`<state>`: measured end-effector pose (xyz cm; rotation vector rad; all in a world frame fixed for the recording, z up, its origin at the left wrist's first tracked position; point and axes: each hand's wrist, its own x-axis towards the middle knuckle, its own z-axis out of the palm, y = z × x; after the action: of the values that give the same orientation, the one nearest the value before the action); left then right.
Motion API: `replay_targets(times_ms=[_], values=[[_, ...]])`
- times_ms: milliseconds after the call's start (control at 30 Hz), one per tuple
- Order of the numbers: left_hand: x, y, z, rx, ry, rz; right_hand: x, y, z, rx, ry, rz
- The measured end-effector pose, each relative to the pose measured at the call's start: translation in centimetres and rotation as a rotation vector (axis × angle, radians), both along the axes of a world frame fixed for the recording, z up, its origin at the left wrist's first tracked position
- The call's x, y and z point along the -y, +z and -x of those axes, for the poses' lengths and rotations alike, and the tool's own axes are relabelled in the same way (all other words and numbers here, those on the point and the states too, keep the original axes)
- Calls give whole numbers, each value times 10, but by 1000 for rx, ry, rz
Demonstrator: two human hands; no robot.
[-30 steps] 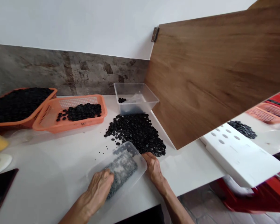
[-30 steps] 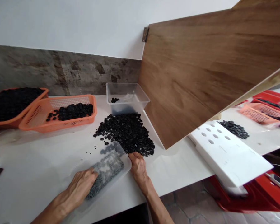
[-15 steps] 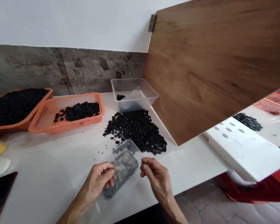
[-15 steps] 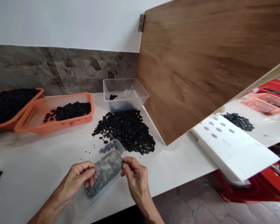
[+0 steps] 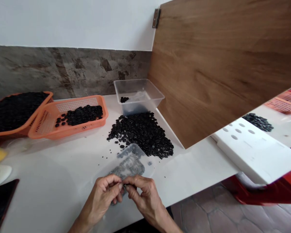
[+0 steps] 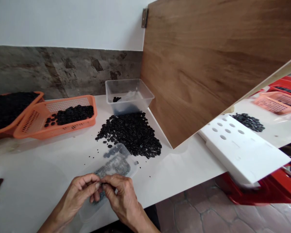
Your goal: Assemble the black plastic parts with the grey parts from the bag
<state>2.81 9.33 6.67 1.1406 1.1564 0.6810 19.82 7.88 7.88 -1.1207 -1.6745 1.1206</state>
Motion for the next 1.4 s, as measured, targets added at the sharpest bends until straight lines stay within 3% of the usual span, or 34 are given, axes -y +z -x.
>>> replay_targets(times_ms=[233,467,700,833,1167,1400], values=[[2,-3,6,-29,-24,-5,1,-5,6,98,15,-38],[3,-9,1,136,121,62,0,-13,12,59,-60,-69],[12,-7,2,178,197,35,0,-15,8,-519,-39,324],[18,-4,0,194,185,51,3,-17,9,-655,-19,447],[26,-4,-6,92,333,-15,8,-19,12,-526,-68,333],[25,-9,-2,89,236,-4,10,-14,12,-395,-57,252]])
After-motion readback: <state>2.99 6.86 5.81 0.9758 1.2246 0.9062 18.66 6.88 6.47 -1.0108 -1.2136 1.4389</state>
